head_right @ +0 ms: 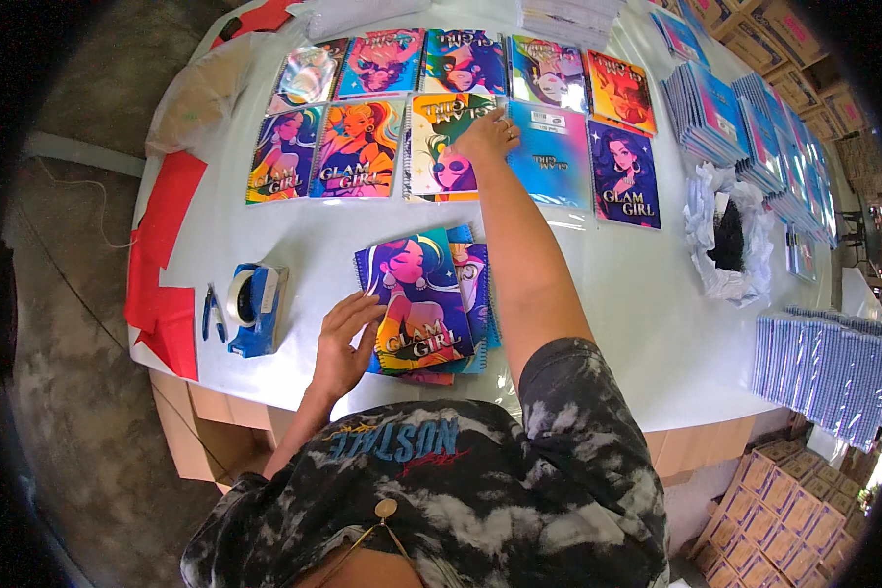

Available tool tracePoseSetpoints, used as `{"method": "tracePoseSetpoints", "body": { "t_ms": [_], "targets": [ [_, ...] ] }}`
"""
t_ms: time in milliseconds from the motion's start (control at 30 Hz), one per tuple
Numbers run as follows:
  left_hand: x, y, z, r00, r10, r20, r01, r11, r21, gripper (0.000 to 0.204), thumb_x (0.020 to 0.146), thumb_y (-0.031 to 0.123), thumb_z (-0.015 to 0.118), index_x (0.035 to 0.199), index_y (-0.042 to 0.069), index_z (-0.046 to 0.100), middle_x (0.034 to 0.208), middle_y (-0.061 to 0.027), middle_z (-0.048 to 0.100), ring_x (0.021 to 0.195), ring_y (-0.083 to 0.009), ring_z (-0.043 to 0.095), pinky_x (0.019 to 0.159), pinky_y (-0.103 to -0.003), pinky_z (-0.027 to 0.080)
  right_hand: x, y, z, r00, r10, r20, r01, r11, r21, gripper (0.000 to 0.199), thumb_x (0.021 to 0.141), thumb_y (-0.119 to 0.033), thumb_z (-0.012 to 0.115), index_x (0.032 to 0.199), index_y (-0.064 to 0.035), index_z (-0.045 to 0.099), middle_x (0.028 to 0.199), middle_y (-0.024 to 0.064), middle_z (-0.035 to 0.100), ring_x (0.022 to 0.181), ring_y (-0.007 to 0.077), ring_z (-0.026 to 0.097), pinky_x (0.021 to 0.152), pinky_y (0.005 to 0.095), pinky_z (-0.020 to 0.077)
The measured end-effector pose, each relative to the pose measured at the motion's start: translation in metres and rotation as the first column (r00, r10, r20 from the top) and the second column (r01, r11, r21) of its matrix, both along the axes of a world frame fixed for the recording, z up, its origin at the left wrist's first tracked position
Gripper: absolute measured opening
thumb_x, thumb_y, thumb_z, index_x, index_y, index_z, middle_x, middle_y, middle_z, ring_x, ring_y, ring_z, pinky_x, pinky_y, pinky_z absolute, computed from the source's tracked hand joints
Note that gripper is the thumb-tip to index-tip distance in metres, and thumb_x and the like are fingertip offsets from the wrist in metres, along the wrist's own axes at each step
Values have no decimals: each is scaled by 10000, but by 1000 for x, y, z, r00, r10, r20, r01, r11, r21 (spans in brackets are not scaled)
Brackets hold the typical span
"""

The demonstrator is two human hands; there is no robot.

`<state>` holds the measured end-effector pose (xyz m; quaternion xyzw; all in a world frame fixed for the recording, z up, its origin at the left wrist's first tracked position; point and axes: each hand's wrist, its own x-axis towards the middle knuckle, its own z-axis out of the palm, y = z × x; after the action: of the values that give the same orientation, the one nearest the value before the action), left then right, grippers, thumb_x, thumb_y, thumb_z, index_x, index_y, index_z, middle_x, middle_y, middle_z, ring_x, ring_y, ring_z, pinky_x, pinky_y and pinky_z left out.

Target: The person repeatedly picks up spiral-bound notebooks, places them into clear plastic sleeves, and seals the sleeves with tape. The person stacks the packaged notebooks and places them into a cardboard box.

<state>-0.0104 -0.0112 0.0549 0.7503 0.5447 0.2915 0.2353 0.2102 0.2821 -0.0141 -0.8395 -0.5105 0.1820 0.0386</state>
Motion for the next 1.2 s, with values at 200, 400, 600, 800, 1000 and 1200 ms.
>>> {"method": "tracePoseSetpoints", "body": {
  "t_ms": [200,400,600,800,1000,1200],
  "targets": [
    [-14,-19,3,998,65,19,-65,998,9,232,771,-9,602,990,54,649,1035,-115,638,1028,-299,568,890,-386,419,34,-3,4,978,-129,-163,168,952,255,690,665,-348,780,1180,-16,463,1081,149,594,1007,323,571,869,373,441],
    [-32,-46,9,886,416,203,-423,906,-10,199,819,-26,562,1003,10,631,1011,-146,640,958,-258,601,844,-331,449,26,-129,108,230,450,-863,285,817,502,259,822,-207,657,982,-15,588,871,57,630,777,114,576,715,259,463],
    [-29,8,12,811,459,362,-509,859,49,229,864,14,535,1083,-18,591,1014,-140,639,920,-205,609,820,-307,459,16,-263,-9,610,211,-763,24,959,284,360,675,-172,770,930,-25,563,816,91,609,777,190,583,704,316,457],
    [-14,140,38,911,304,279,-370,902,224,301,853,72,579,1144,-2,563,1011,-152,639,933,-241,616,810,-335,467,19,-219,24,904,420,-85,-322,796,512,563,662,-244,750,1120,-62,477,997,128,536,951,317,498,800,416,385],
    [-53,358,-30,972,192,136,-214,962,170,398,859,195,552,1199,-10,516,1032,-227,624,950,-315,626,820,-383,482,50,-27,7,897,354,-266,-137,794,592,398,782,-266,662,1091,-37,562,965,168,604,956,324,554,814,420,432],
    [-105,479,-94,815,294,-499,-274,955,116,561,763,316,590,1218,14,466,986,-265,620,917,-375,617,797,-457,483,42,120,4,978,33,-206,20,968,249,670,722,-385,721,1183,44,491,1162,252,530,1097,392,495,888,447,440]
  ]
}}
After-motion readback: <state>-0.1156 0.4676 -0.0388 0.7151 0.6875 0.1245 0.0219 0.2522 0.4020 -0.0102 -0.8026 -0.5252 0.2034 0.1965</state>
